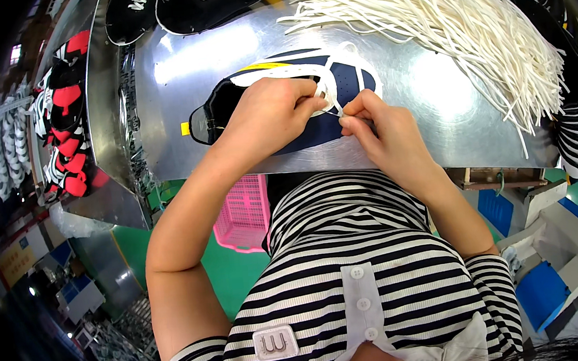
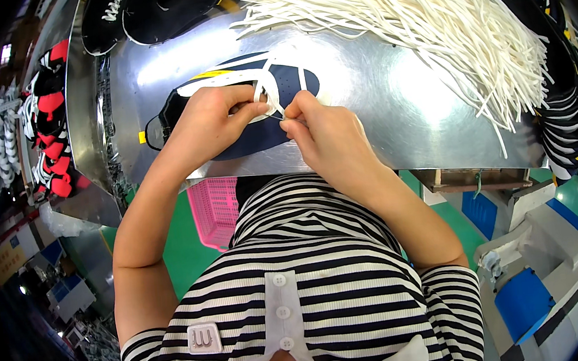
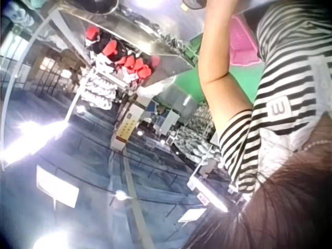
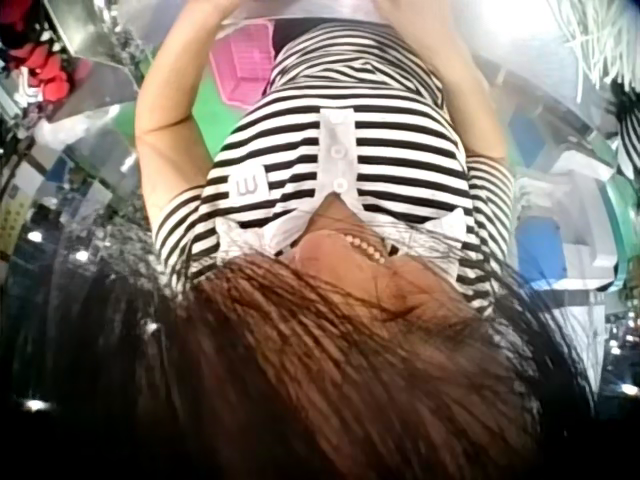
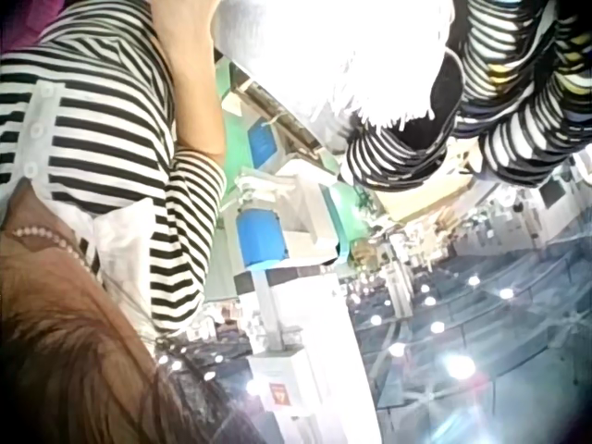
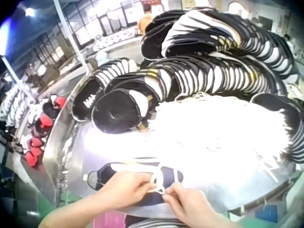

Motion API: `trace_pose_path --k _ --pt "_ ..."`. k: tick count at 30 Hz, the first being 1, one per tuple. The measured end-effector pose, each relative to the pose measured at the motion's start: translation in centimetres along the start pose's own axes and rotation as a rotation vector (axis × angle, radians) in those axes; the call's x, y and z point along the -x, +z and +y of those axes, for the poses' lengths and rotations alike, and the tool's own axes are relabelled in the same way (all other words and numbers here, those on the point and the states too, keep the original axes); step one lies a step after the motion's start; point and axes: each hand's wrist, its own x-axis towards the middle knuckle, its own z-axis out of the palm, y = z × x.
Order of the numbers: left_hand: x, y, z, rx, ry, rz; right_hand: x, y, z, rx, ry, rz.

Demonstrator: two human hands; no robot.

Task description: The person laces white cords through the eyelets of a blue and white shoe upper. The person handles several shoe uppers one at a time, threading the lace through multiple points on each upper before placing it back on the metal table.

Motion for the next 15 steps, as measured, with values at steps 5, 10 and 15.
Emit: trace_pose_path --k 5,10,15 --pt "1.8 0.8 0.1 -0.011 0.212 0.088 0.1 0.9 -0.3 0.354 -0.081 0.086" --pt "2.1 1.9 0.8 -0.076 0.203 0.116 -0.8 3.5 -0.6 0.537 -0.068 0.139" --pt "3.5 1.2 1.1 -0.239 0.261 0.147 0.8 0.5 -1.2 0.354 0.09 -0.054"
